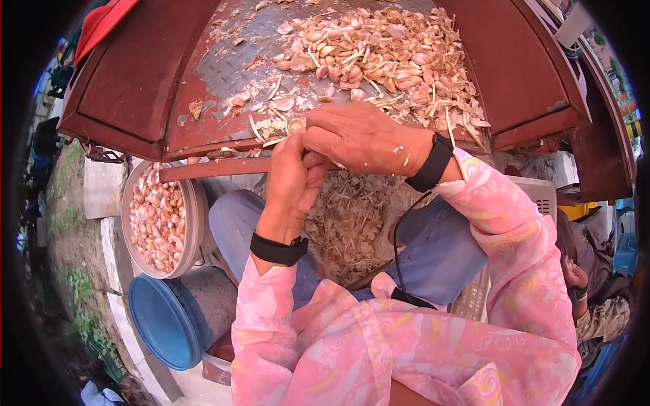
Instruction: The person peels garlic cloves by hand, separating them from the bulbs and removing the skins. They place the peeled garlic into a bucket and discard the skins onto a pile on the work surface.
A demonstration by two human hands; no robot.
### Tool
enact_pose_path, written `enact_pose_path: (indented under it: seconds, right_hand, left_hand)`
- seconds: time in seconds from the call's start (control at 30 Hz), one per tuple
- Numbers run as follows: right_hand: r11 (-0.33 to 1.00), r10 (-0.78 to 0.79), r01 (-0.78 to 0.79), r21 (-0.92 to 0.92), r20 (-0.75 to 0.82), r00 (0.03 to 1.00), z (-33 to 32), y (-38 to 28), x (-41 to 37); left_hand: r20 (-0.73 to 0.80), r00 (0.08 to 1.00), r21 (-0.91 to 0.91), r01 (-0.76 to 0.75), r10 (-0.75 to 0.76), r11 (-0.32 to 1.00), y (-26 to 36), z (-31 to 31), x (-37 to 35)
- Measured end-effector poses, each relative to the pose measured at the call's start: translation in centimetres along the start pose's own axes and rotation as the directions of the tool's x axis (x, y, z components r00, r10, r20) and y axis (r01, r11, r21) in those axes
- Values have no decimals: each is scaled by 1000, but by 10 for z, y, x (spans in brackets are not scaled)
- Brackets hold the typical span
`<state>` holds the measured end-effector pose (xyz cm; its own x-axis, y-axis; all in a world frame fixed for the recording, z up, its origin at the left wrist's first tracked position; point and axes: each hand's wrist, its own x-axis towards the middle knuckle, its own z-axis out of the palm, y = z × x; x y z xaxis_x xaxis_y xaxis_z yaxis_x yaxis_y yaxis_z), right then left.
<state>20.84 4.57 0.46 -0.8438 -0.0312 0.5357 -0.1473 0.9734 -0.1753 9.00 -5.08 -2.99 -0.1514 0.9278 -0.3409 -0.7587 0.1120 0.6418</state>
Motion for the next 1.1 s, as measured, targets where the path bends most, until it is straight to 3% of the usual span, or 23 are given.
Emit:
enact_pose_path:
  seconds: [0.13, 0.2, 0.33, 0.37, 0.4, 0.43, 0.47, 0.53, 0.6, 0.67, 0.73, 0.77, 0.8, 0.83, 0.87, 0.9, 0.93, 0.97, 1.0, 1.07, 1.1]
  right_hand:
    - [1000, -2, 4, 15, -96, 995, -9, -9, -7]
    - [988, 127, -108, 108, -189, 974, -5, -9, -11]
    - [982, 161, -138, 128, -193, 968, -3, -4, -13]
    - [813, 438, -301, 498, -184, 880, -1, -3, -14]
    - [492, 664, -370, 788, -66, 745, 0, -2, -13]
    - [405, 715, -311, 860, -85, 694, -5, -3, -7]
    - [408, 709, -312, 858, -83, 700, -6, 3, -9]
    - [613, 627, -530, 586, 47, 777, -12, 14, -14]
    - [665, 574, -545, 511, 118, 811, -12, 10, -17]
    - [862, 336, -449, 236, 398, 854, -15, 5, -17]
    - [853, 401, -498, 155, 416, 816, -13, 12, -21]
    - [844, 495, -524, 116, 210, 843, -15, 20, -24]
    - [832, 552, -549, 83, -11, 834, -21, 29, -27]
    - [751, 657, -649, 121, -31, 753, -29, 41, -32]
    - [747, 664, -659, 84, -80, 743, -30, 58, -41]
    - [736, 677, -677, 27, -64, 733, -35, 65, -45]
    - [722, 690, -691, -26, -47, 722, -36, 68, -48]
    - [718, 695, -696, -23, -50, 718, -33, 70, -49]
    - [763, 645, -646, -13, -26, 763, -27, 71, -48]
    - [805, 594, -594, 4, -3, 805, -17, 69, -44]
    - [829, 558, -557, -39, 20, 829, -13, 65, -42]
  left_hand:
    - [-27, 998, -30, -66, 65, 997, -5, 5, -2]
    - [81, 995, -25, -57, 59, 998, -6, 7, -5]
    - [150, 987, -39, -57, 62, 998, -10, 13, -9]
    - [155, 985, -100, -64, 79, 993, -10, 11, -10]
    - [157, 983, -161, -73, 99, 984, -8, 8, -11]
    - [137, 984, -154, -93, 114, 984, -8, 6, -12]
    - [136, 983, -159, -100, 123, 982, -7, 5, -14]
    - [143, 976, -88, -152, 163, 985, -3, 5, -20]
    - [140, 975, -88, -161, 172, 983, -1, 4, -23]
    - [141, 974, -90, -165, 176, 982, 3, 1, -28]
    - [67, 965, -69, -250, 255, 966, 16, -8, -36]
    - [14, 936, 19, -352, 351, 936, 30, -19, -43]
    - [-72, 869, 192, -470, 490, 862, 48, -34, -48]
    - [-147, 746, 412, -551, 650, 725, 67, -56, -50]
    - [-178, 631, 626, -520, 755, 582, 87, -90, -52]
    - [-261, 525, 770, -394, 810, 502, 106, -117, -56]
    - [-177, 466, 912, -254, 867, 323, 129, -166, -59]
    - [-75, 422, 989, -87, 903, 122, 147, -208, -60]
    - [-71, 426, 989, -85, 902, 118, 154, -221, -62]
    - [62, 455, 960, 216, 888, -177, 164, -239, -65]
    - [101, 455, 947, 229, 885, -226, 165, -238, -62]
